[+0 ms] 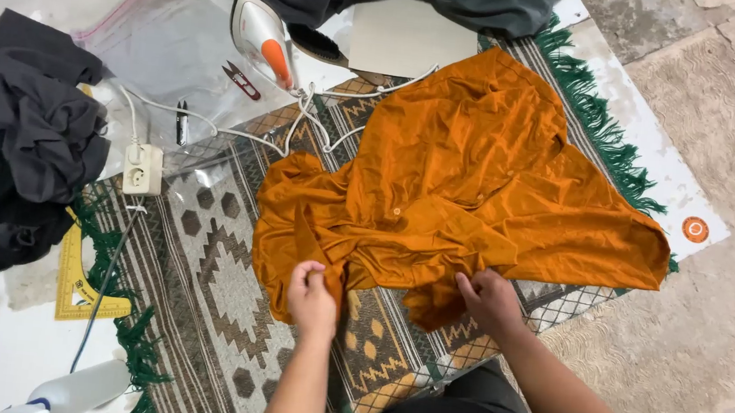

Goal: The person is ironing an orange button-down shirt on a flat surface, smoothing the fabric with their hands before pressing it with a steam iron.

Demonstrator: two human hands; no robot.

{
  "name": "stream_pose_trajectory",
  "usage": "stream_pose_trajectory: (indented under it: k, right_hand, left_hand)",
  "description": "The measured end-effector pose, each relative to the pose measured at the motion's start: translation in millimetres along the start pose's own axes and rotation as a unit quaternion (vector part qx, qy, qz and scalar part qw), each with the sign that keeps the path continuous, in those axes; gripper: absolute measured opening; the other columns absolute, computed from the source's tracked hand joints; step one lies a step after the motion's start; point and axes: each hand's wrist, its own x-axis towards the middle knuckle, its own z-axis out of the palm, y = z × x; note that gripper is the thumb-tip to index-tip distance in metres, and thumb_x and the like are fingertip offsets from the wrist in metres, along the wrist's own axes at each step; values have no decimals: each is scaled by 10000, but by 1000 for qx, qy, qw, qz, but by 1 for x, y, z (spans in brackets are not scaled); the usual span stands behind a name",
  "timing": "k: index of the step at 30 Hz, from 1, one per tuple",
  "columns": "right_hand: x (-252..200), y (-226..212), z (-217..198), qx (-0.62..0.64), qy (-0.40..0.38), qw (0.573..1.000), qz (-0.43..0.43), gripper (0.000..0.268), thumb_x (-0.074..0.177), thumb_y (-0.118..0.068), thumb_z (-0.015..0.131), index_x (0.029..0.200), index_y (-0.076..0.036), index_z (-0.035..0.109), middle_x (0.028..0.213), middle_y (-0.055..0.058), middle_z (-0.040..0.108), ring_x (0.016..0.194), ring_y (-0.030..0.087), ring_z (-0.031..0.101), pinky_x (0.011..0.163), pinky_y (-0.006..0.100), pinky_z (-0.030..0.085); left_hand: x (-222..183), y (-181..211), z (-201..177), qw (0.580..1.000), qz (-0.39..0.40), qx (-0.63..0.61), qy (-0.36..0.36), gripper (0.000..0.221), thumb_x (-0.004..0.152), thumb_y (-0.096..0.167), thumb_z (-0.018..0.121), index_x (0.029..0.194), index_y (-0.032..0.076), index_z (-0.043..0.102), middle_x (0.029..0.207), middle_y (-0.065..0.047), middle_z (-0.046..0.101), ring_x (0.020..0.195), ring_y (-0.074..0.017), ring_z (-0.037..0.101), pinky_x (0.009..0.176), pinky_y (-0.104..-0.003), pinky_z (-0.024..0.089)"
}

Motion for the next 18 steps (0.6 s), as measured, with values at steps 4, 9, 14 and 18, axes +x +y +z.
stream_pose_trajectory:
  k: [4,9,14,18]
  right_hand:
    - [11,40,-5,-83,52,994,-38,340,819,-287,784,669,-121,529,691,52,528,647,284,624,610,376,520]
    - [-7,14,-31,-375,85,923,-20,637,742,-255,695,1338,-302,477,1185,72,511,1045,333,540,827,433,412]
    - [-23,-36,-24,-125,-23,980,-156,165,970,-225,565,1010,-91,652,980,67,664,857,224,614,783,359,525]
    - [-26,-39,15,-259,-170,933,-182,699,870,-491,771,1430,-179,491,1308,101,541,1233,362,511,979,563,486]
  left_hand:
    - [17,39,-57,994,100,-30,-20,187,948,87,536,906,135,712,929,-74,656,973,-185,594,954,-326,456]
    - [16,79,-115,965,57,155,-205,371,851,150,809,1218,147,753,940,-110,725,947,-226,664,898,-400,558]
    - [1,102,-125,903,-144,294,-278,566,959,222,672,1495,230,489,1250,-62,703,1109,-244,720,993,-398,596]
    - [-9,47,-119,827,-201,401,-338,385,983,377,652,1316,187,616,1324,4,706,1203,-196,689,1102,-435,536]
